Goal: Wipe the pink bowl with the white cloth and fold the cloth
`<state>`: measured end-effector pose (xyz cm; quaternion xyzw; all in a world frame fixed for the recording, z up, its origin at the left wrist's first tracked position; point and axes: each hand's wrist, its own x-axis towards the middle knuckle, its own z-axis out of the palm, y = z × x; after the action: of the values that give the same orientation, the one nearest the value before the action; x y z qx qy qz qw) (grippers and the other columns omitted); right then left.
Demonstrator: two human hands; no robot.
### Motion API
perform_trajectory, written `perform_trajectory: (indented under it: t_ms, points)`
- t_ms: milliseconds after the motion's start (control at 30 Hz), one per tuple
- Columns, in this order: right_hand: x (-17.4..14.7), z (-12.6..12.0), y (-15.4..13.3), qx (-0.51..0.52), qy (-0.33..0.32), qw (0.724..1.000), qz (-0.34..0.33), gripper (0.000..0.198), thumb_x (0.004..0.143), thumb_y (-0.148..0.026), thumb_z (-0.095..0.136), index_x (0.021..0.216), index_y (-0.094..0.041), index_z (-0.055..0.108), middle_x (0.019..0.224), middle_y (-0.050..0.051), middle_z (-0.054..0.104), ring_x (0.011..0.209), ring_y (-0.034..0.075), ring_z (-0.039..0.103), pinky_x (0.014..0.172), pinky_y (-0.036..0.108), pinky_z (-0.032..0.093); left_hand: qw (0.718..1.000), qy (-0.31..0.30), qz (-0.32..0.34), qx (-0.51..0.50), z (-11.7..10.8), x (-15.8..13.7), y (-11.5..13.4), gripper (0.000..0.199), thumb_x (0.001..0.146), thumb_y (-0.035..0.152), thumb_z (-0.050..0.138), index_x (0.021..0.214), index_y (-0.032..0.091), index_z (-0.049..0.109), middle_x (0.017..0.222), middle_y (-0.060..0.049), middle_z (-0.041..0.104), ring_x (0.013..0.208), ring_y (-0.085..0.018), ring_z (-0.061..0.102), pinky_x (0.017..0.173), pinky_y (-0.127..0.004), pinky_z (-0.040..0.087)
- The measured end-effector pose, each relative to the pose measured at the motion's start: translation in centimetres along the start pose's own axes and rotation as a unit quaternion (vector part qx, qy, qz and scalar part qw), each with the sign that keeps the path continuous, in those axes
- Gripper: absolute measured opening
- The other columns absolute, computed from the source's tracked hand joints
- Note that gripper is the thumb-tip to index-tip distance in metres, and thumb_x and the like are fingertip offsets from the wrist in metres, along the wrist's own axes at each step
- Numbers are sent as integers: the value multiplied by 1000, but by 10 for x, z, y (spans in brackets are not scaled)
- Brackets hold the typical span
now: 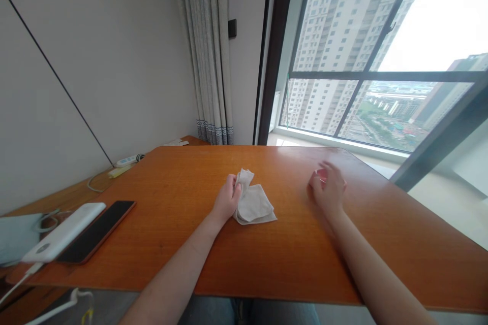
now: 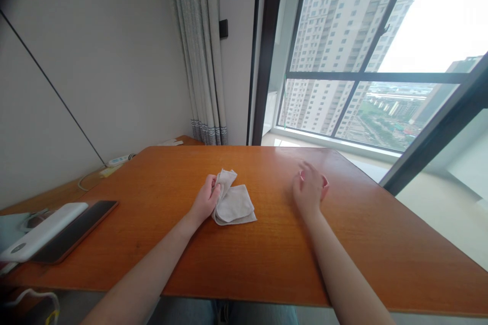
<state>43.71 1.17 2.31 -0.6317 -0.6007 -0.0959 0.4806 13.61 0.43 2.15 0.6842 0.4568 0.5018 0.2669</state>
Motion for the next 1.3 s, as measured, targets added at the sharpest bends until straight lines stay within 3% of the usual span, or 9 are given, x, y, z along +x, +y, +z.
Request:
perform_trajectory:
  t_ms: [167,233,400,567,767,900,1000,1133,1300]
  points:
    - [-53,38,-82,89,-359,911,-182,44,81,-36,50,124,-25,52,135,8,47,125,26,40,103,44,31,990,128,-28,-54,-10,5,-2,13,83,33,48,90,22,47,81,-2,57,75,-18,54,75,-29,39]
    - [-64,52,-91,66,-407,889,-201,41,80,-35,52,121,-28,54,134,6,49,124,26,41,104,45,28,979,186,-26,-76,-14,9,-6,13,83,33,48,91,22,46,83,-2,56,77,-17,53,76,-29,39]
    - [-47,77,-69,-59,-353,928,-108,38,81,-21,45,118,-22,55,134,10,49,126,27,39,106,52,19,947,236,-141,-165,-17,22,-27,12,75,27,56,81,21,47,84,-2,56,83,-16,54,80,-29,42]
    - [-30,80,-47,-37,-343,934,-91,40,78,-18,46,117,-17,55,131,11,49,122,24,43,102,39,31,903,281,-264,-188,-24,30,-56,9,73,22,47,77,21,39,73,2,51,70,-13,54,72,-32,45]
    - [-30,65,-39,3,-313,947,-75,29,70,-12,48,96,-18,60,113,8,56,107,22,49,94,33,36,935,255,-223,-104,-47,34,-65,11,72,26,55,77,21,47,82,-1,56,81,-15,54,80,-30,41]
    - [-22,59,-31,-6,-333,941,-59,21,70,-8,44,75,-18,61,91,6,58,91,18,52,86,28,38,968,135,-207,55,-47,28,-63,20,66,31,67,78,20,55,81,-5,61,85,-22,57,80,-33,40]
    - [-16,58,-25,-27,-353,934,-51,23,71,-7,42,64,-17,61,86,6,59,85,17,51,81,26,37,952,39,-225,204,-40,24,-62,38,80,43,53,109,18,53,88,-9,65,88,-26,60,79,-35,42]
    - [-14,59,-20,-26,-371,926,-59,26,69,-5,40,60,-17,61,85,6,59,85,17,51,81,25,37,969,-9,-201,146,-33,26,-63,57,83,34,51,135,18,36,101,-9,67,96,-22,62,85,-33,44]
    - [-13,58,-20,-17,-370,927,-54,26,68,-5,40,62,-17,64,86,7,60,86,17,53,83,24,38,984,13,-103,147,-30,29,-67,45,79,10,45,121,17,55,125,-9,57,117,-19,51,102,-30,37]
